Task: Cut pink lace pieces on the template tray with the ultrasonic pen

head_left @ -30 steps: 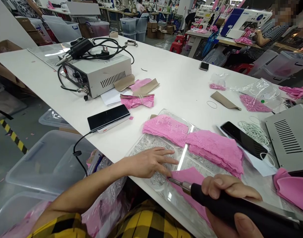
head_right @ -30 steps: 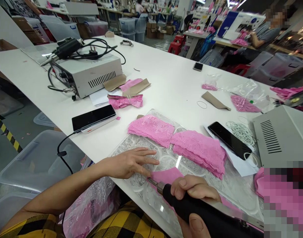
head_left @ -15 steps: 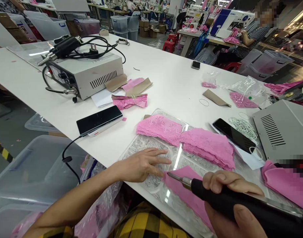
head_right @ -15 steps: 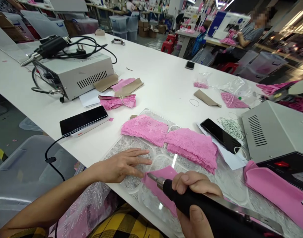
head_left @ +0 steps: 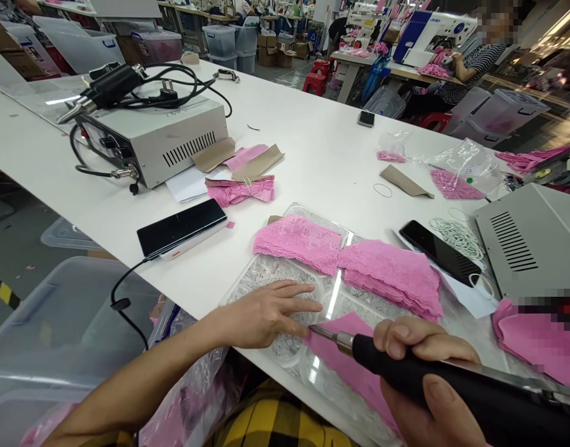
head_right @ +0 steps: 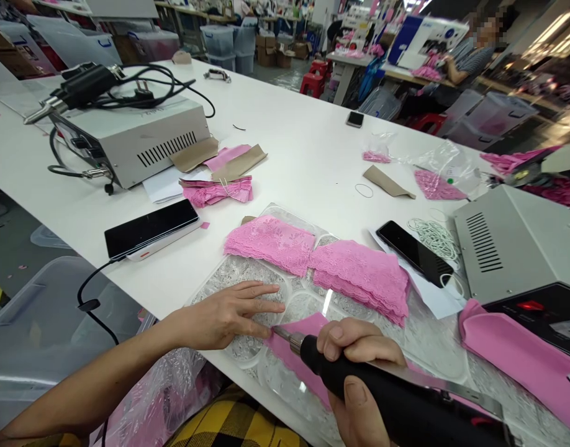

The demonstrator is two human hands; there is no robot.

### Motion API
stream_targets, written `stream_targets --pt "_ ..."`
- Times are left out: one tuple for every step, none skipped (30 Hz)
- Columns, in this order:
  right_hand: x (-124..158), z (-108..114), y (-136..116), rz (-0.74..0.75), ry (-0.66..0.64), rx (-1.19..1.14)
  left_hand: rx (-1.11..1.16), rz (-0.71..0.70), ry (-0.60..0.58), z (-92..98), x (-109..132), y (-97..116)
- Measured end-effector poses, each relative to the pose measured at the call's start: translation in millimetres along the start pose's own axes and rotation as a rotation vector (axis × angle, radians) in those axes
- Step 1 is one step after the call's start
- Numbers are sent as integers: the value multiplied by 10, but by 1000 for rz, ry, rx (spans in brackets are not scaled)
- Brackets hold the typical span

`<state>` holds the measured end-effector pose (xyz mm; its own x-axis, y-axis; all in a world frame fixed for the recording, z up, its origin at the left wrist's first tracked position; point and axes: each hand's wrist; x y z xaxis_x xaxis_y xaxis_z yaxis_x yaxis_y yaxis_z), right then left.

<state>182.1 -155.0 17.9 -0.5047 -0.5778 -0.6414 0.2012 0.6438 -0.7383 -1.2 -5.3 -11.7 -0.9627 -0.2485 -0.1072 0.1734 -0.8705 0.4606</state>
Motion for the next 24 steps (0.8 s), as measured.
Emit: stream_targets --pt "0 0 -3 0 2 2 5 4 -3 0 0 0" --pt "-6 4 -8 0 11 3 11 6 -3 -1 2 -1" --pt "-20 14 -15 -4 29 4 20 4 1 -2 6 -3" --pt "-42 35 -24 -11 51 6 30 -2 9 -3 11 -7" --pt "-74 67 -33 -11 82 13 42 -10 17 -3 16 -11" --pt "-114 110 -42 0 122 26 55 -18 30 -1 21 -14" --pt "-159 162 -49 24 165 46 69 -25 44 3 24 -14" --pt "-206 221 -54 50 207 74 82 -28 56 9 23 -9" --pt "-251 283 -54 80 244 103 92 -30 62 17 17 2" --pt "-291 342 -50 106 276 128 98 -30 64 24 5 21" --pt "-322 395 -39 124 308 148 101 -29 63 31 -14 48" --pt "-342 438 -22 135 334 159 100 -32 59 34 -38 82" --pt "-352 469 0 144 354 161 93 -38 48 33 -67 120" --pt "-351 488 25 149 366 156 83 -47 38 27 -100 161" --pt "-342 495 51 151 369 148 72 -56 31 17 -134 200" --pt "-328 492 75 146 362 139 59 -64 25 3 -169 234" --pt "-310 483 96 142 346 130 46 -71 19 -14 -202 261" --pt "-292 470 112 135 329 123 35 -75 14 -32 -231 281" --pt "-275 455 123 129 316 118 24 -76 13 -52 -256 292" --pt "-262 442 129 125 304 115 14 -76 12 -71 -275 297" --pt "-253 431 132 123 296 111 3 -76 10 -89 -288 296" --pt "-247 422 134 122 291 105 -8 -77 9 -105 -297 292" --pt "-245 416 134 120 288 99 -19 -76 8 -121 -301 288" --pt "-245 411 134 119 287 93 -30 -76 9 -136 -303 283"
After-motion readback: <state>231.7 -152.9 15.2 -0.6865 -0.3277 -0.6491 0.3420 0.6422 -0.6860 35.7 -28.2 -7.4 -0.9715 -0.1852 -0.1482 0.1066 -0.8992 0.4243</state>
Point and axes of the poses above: each hand's wrist, its own x-axis away from the middle knuckle, its own z-axis out of the back of the hand, y = z × x, and after that the axes turned 14 degrees about z, right-handed
